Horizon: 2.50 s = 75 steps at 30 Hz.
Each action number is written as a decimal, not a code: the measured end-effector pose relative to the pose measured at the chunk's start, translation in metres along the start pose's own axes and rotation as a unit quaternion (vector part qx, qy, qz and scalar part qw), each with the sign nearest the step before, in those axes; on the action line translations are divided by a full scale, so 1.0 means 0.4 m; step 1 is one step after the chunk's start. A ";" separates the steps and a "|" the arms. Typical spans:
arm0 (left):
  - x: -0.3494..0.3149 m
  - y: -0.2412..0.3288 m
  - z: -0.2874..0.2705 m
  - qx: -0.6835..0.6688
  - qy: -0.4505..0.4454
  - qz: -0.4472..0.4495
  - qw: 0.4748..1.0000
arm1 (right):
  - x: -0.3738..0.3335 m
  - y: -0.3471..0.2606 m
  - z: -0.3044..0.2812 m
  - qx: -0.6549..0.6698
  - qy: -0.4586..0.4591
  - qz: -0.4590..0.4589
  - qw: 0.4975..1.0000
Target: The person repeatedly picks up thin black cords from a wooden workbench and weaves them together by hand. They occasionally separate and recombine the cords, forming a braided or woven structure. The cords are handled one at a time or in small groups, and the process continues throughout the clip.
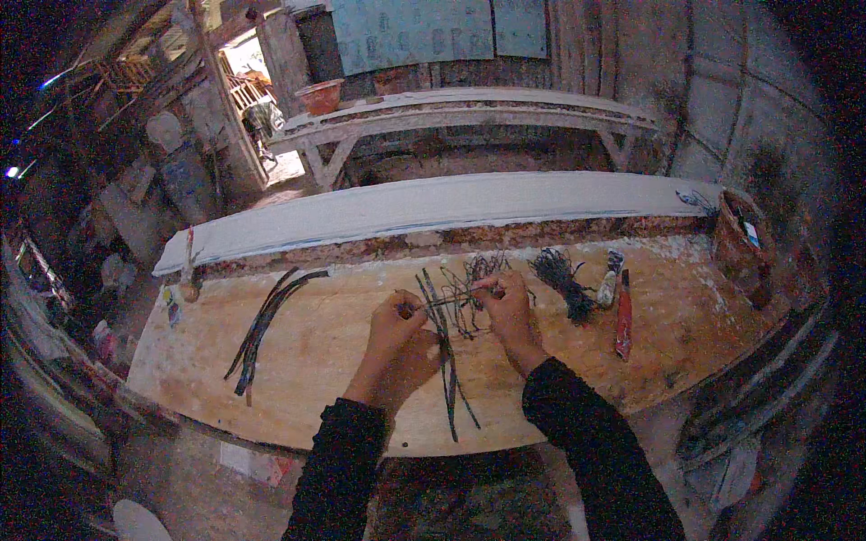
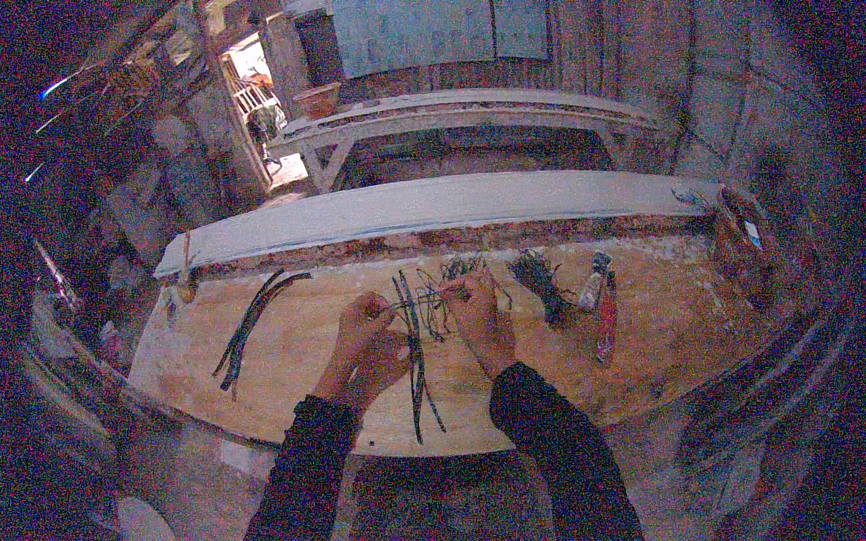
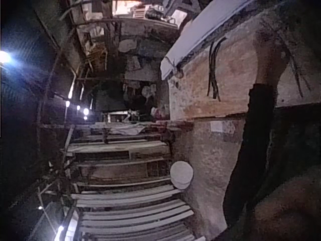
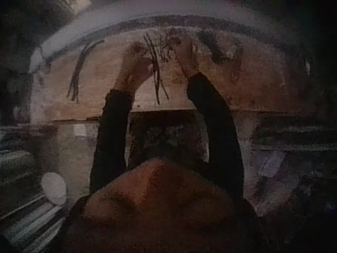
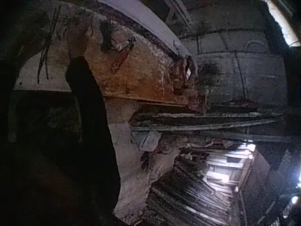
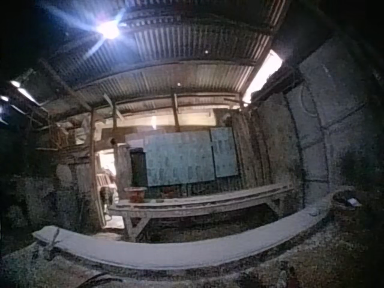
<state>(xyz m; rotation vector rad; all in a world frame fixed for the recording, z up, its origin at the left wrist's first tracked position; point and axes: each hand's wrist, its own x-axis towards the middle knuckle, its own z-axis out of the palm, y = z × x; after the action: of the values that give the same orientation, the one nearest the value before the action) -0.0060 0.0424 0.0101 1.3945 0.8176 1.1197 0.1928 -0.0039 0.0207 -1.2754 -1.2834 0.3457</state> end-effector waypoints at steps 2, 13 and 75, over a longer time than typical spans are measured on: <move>0.005 -0.004 -0.015 0.009 0.051 0.013 0.999 | -0.012 -0.048 -0.008 0.097 -0.064 0.097 0.988; -0.063 0.138 0.065 -0.266 0.067 -0.102 0.956 | -0.084 -0.129 -0.016 0.268 -0.422 0.117 0.858; -0.079 0.119 0.058 -0.231 -0.086 -0.145 0.958 | -0.031 -0.040 0.000 0.066 -0.126 0.071 0.987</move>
<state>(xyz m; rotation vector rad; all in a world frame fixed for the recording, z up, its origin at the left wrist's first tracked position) 0.0005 -0.0018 0.0526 0.9299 0.5643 0.8760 0.1816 -0.0192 0.0279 -1.2416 -1.3595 0.7016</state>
